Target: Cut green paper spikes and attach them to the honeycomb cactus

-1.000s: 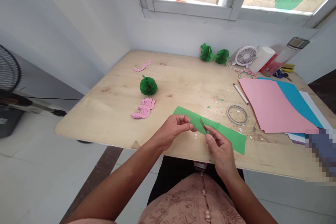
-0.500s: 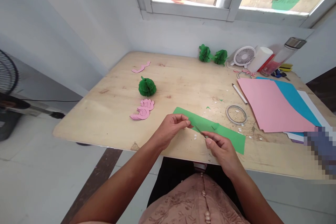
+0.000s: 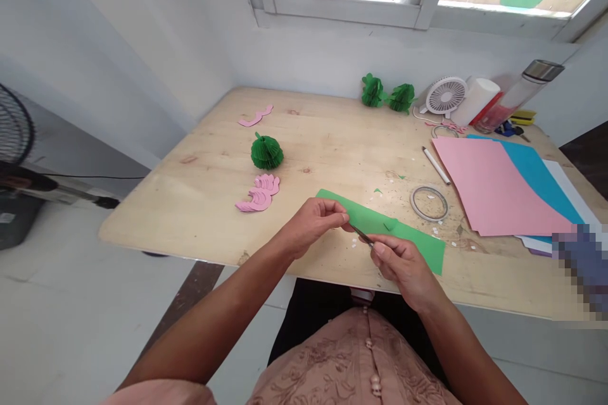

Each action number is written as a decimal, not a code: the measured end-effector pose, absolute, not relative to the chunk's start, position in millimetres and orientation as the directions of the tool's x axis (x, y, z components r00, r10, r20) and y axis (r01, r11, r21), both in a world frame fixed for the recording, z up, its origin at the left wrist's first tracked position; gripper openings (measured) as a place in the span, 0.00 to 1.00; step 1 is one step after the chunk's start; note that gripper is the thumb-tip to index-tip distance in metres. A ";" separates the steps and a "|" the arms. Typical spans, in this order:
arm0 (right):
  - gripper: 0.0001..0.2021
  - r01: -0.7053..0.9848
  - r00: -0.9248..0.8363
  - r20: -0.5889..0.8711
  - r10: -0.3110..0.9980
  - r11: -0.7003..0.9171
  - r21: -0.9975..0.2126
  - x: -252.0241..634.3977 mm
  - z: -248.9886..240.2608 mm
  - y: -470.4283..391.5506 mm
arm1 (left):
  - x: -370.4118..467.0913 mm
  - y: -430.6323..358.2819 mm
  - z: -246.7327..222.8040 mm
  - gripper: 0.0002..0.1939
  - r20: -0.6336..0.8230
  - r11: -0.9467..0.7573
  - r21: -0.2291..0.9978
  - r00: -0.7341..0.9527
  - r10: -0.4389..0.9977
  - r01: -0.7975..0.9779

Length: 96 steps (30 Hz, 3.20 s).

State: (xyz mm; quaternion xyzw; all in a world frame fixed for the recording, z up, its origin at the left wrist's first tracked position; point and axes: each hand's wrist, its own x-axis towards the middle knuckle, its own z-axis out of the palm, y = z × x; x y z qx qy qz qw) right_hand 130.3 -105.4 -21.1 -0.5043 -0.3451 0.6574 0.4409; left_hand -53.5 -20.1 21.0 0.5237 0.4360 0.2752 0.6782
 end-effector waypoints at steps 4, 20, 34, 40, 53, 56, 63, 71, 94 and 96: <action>0.18 -0.251 -0.115 -0.380 0.918 -0.397 -0.883 130.8 -20.3 -103.7 | -53.6 -18.8 20.5 0.06 -0.306 0.302 0.949 0.495 0.813 0.091; 0.17 -0.257 -0.110 -0.387 0.916 -0.402 -0.879 128.4 -18.7 -101.8 | -52.0 -18.1 18.8 0.06 -0.299 0.297 0.951 0.517 0.802 0.089; 0.17 -0.240 -0.055 -0.385 0.921 -0.386 -0.890 127.8 -24.2 -102.9 | -51.5 -18.3 20.3 0.07 -0.298 0.291 0.952 0.511 0.807 0.095; 0.16 -0.211 -0.027 -0.376 0.926 -0.373 -0.904 127.5 -24.8 -104.6 | -51.8 -18.9 21.5 0.07 -0.307 0.286 0.951 0.504 0.807 0.121; 0.15 0.088 -0.028 -0.263 0.965 -0.259 -0.962 130.4 -9.3 -113.8 | -52.3 -20.0 14.2 0.08 -0.325 0.363 0.932 0.459 0.827 0.006; 0.15 0.230 0.095 -0.199 0.975 -0.216 -0.949 145.9 -9.3 -120.3 | -54.0 -20.1 11.2 0.08 -0.330 0.387 0.921 0.464 0.822 -0.032; 0.18 0.720 0.311 0.198 0.929 -0.095 -0.688 199.7 -27.3 -142.8 | -54.4 -23.9 8.8 0.09 -0.342 0.401 0.915 0.422 0.840 -0.056; 0.18 0.948 0.180 0.425 0.887 -0.042 -0.315 234.1 -42.3 -154.2 | -50.0 -28.3 5.9 0.13 -0.332 0.415 0.904 0.443 0.833 -0.103; 0.13 0.889 0.057 0.421 0.905 0.146 -0.434 208.9 -32.6 -124.7 | -37.4 -39.8 6.9 0.08 -0.309 0.395 0.911 0.439 0.844 -0.117; 0.11 0.758 0.001 0.315 0.949 0.205 -0.620 181.7 -19.6 -115.7 | -36.3 -40.9 5.0 0.07 -0.284 0.367 0.925 0.457 0.843 -0.102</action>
